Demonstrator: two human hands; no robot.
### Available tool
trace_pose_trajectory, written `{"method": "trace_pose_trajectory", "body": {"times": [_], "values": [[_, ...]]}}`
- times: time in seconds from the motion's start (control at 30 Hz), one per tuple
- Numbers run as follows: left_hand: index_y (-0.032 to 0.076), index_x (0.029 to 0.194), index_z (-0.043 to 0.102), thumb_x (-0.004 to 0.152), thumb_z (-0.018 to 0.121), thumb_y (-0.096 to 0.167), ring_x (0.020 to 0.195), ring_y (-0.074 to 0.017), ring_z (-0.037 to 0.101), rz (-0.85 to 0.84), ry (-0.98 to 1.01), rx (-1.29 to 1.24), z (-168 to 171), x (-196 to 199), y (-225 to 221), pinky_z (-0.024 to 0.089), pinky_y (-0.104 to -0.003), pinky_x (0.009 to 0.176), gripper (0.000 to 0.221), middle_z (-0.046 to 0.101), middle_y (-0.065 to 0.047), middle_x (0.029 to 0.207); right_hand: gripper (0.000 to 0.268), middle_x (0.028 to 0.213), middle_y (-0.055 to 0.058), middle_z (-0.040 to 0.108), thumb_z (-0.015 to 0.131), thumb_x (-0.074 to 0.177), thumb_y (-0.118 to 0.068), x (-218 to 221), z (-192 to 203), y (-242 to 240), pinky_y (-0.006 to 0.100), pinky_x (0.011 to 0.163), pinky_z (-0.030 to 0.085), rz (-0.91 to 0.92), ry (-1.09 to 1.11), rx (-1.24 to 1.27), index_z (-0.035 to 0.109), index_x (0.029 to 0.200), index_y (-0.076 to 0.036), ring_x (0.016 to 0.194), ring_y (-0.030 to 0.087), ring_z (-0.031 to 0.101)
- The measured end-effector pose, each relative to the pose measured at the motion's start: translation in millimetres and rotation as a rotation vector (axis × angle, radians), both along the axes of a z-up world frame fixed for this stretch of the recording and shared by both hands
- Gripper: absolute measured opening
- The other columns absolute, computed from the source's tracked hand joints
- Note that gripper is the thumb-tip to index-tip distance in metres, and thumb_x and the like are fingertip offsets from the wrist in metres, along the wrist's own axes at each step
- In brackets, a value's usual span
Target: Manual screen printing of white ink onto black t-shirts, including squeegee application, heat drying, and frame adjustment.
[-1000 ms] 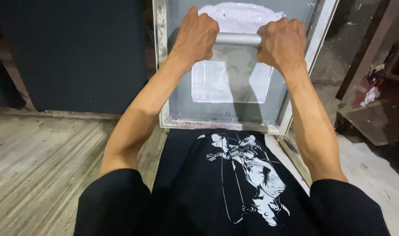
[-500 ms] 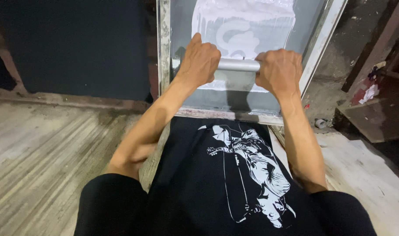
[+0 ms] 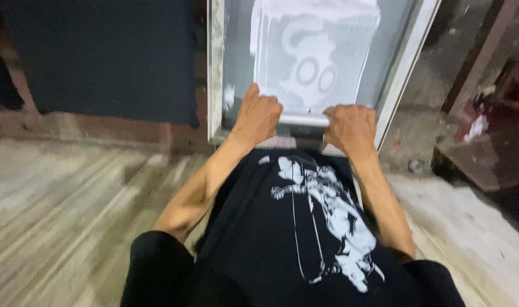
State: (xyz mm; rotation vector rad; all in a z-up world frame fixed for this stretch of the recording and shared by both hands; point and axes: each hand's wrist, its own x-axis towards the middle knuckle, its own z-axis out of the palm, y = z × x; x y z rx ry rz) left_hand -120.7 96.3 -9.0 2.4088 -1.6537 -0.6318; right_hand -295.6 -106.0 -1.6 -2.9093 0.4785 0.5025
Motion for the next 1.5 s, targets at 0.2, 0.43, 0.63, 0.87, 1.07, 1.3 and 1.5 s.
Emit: {"method": "trace_pose_trajectory", "body": {"times": [0.2, 0.43, 0.63, 0.87, 1.07, 1.3, 1.5], "values": [[0.017, 0.073, 0.076, 0.059, 0.091, 0.022, 0.062, -0.0215, 0.064, -0.022, -0.197, 0.012, 14.4, 72.7, -57.5, 0.033, -0.04, 0.076, 0.021, 0.07, -0.002, 0.07, 0.008, 0.061, 0.0, 0.069, 0.075, 0.07, -0.03, 61.1, 7.0, -58.6, 0.039, 0.057, 0.055, 0.022, -0.026, -0.199, 0.075, 0.076, -0.035, 0.067, 0.03, 0.075], [0.024, 0.057, 0.031, 0.064, 0.074, 0.007, 0.051, -0.0155, 0.019, -0.028, -0.401, -0.019, -30.0, 165.9, -138.0, 0.023, -0.035, 0.066, 0.046, 0.026, 0.007, 0.052, 0.019, 0.051, -0.004, 0.027, 0.06, 0.051, -0.01, 171.1, 4.7, -129.2, 0.03, 0.047, 0.02, 0.176, -0.197, -0.298, 0.054, 0.062, -0.024, 0.052, 0.017, 0.023], [0.019, 0.05, 0.058, 0.044, 0.084, 0.018, 0.051, -0.0189, 0.049, -0.056, -0.361, -0.099, -37.8, 163.1, -122.2, 0.032, -0.036, 0.044, 0.026, 0.046, 0.004, 0.045, 0.007, 0.056, -0.011, 0.059, 0.068, 0.07, -0.034, 176.3, 9.3, -125.7, 0.027, 0.046, 0.041, 0.299, 0.153, -0.384, 0.073, 0.074, -0.038, 0.052, 0.014, 0.063], [0.021, 0.052, 0.037, 0.046, 0.07, -0.003, 0.046, -0.0175, 0.035, -0.066, -0.288, -0.062, -24.7, 128.3, -96.0, 0.033, -0.033, 0.066, 0.041, 0.033, 0.004, 0.049, 0.034, 0.06, -0.015, 0.027, 0.066, 0.08, -0.037, 131.0, -10.7, -109.4, 0.024, 0.058, 0.029, 0.3, -0.016, -0.442, 0.038, 0.061, -0.037, 0.056, 0.007, 0.033], [0.02, 0.053, 0.039, 0.051, 0.073, -0.008, 0.045, -0.0206, 0.035, -0.046, -0.172, -0.002, -9.0, 91.4, -71.5, 0.032, -0.037, 0.08, 0.044, 0.039, 0.003, 0.049, 0.03, 0.054, -0.014, 0.02, 0.069, 0.088, -0.031, 103.0, 6.4, -73.3, 0.023, 0.045, 0.023, 0.226, 0.019, -0.371, 0.053, 0.064, -0.037, 0.048, 0.007, 0.024], [0.017, 0.055, 0.049, 0.071, 0.084, 0.004, 0.052, -0.0154, 0.04, 0.016, -0.011, 0.147, 11.3, 52.2, -45.5, 0.034, -0.038, 0.09, 0.041, 0.044, 0.004, 0.053, 0.009, 0.047, -0.015, 0.035, 0.074, 0.078, -0.024, 70.7, 16.4, -37.6, 0.023, 0.042, 0.033, 0.134, -0.019, -0.212, 0.074, 0.077, -0.033, 0.044, 0.007, 0.037], [0.003, 0.069, 0.07, 0.054, 0.088, -0.004, 0.055, -0.025, 0.056, 0.075, 0.047, 0.007, 20.7, 20.4, -17.8, 0.031, -0.039, 0.076, 0.024, 0.064, -0.012, 0.061, 0.03, 0.064, 0.0, 0.07, 0.077, 0.062, -0.031, 25.3, -14.5, -20.7, 0.039, 0.054, 0.057, 0.019, 0.1, -0.037, 0.081, 0.091, -0.035, 0.06, 0.032, 0.072]]}}
